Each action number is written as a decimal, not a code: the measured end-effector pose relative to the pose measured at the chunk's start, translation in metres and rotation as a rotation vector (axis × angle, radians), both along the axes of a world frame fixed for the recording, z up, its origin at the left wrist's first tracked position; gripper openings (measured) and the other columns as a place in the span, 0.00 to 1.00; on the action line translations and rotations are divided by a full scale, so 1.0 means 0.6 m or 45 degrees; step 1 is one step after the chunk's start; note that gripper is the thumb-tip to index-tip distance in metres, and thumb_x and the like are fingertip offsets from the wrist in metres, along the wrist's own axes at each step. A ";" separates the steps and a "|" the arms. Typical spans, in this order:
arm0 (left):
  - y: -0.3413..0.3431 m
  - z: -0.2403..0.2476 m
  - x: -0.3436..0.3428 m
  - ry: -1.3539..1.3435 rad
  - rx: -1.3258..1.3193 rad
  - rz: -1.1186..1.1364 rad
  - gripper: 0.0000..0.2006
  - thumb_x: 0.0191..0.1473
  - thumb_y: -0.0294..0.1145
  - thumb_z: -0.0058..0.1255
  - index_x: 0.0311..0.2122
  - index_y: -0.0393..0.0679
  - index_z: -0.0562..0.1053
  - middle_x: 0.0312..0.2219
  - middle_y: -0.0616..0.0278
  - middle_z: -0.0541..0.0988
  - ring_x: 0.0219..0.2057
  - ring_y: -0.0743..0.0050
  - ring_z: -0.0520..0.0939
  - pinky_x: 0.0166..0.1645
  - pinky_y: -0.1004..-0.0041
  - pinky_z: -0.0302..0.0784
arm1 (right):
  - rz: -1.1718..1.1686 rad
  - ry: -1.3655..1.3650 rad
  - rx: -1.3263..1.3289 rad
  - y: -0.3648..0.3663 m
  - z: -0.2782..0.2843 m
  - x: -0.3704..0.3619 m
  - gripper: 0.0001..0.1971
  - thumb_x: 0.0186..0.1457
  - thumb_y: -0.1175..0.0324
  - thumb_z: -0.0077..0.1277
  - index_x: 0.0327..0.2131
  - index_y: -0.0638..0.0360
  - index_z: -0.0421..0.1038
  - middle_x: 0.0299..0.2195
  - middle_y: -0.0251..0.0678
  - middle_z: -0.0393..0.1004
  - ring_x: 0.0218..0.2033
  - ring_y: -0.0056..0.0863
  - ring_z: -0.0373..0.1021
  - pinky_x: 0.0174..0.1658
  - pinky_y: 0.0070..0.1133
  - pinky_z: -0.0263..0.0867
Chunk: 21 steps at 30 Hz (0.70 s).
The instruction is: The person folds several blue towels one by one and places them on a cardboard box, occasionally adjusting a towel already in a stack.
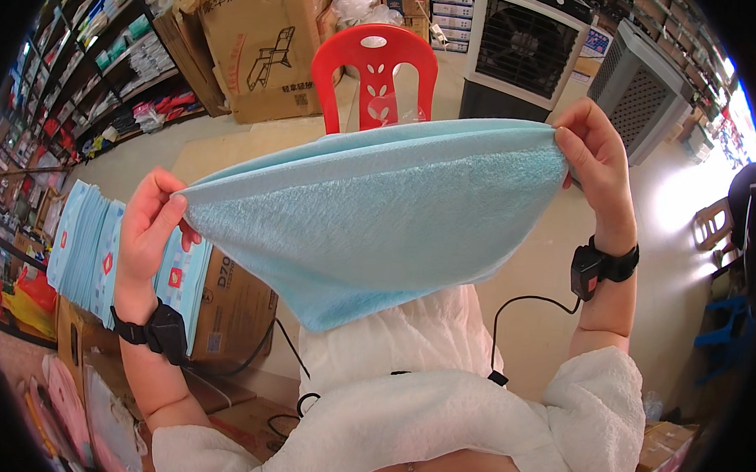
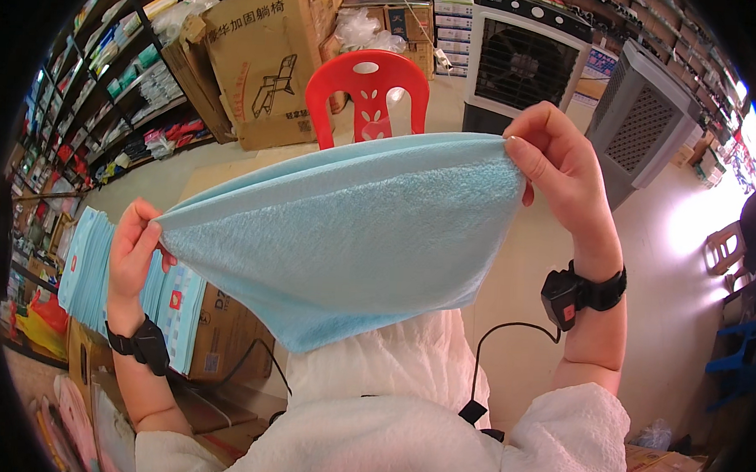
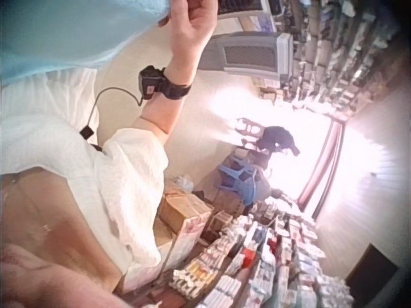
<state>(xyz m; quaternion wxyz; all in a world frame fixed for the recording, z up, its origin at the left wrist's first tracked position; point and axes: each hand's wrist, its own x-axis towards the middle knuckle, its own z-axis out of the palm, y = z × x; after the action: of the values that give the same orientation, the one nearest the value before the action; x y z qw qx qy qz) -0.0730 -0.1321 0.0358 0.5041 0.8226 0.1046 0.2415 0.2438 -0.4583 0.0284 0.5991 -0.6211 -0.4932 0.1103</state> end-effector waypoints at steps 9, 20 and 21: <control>0.010 0.039 -0.003 0.149 0.271 0.159 0.10 0.54 0.27 0.41 0.42 0.39 0.66 0.22 0.67 0.71 0.17 0.84 0.72 0.19 0.85 0.62 | -0.143 -0.404 -0.195 -0.002 0.018 0.003 0.08 0.56 0.67 0.44 0.33 0.61 0.67 0.21 0.23 0.65 0.19 0.08 0.60 0.21 0.07 0.57; 0.008 0.165 -0.065 0.074 0.640 0.249 0.12 0.56 0.33 0.40 0.44 0.41 0.66 0.28 0.67 0.75 0.26 0.87 0.75 0.31 0.86 0.70 | -0.281 -0.716 0.033 -0.091 0.130 0.060 0.13 0.56 0.64 0.42 0.42 0.60 0.66 0.22 0.27 0.69 0.13 0.08 0.58 0.14 0.08 0.52; 0.001 0.180 -0.066 0.076 0.636 0.250 0.12 0.56 0.33 0.40 0.44 0.41 0.66 0.28 0.67 0.75 0.26 0.87 0.75 0.31 0.86 0.70 | -0.258 -0.713 0.144 -0.076 0.135 0.019 0.13 0.55 0.64 0.43 0.41 0.61 0.66 0.20 0.27 0.67 0.12 0.09 0.58 0.13 0.08 0.51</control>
<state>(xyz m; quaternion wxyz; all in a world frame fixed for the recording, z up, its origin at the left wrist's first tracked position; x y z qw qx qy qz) -0.1128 -0.1315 0.1439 0.2562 0.9142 0.1356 0.2832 0.2550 -0.5040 0.1094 0.4813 -0.6388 -0.5803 -0.1533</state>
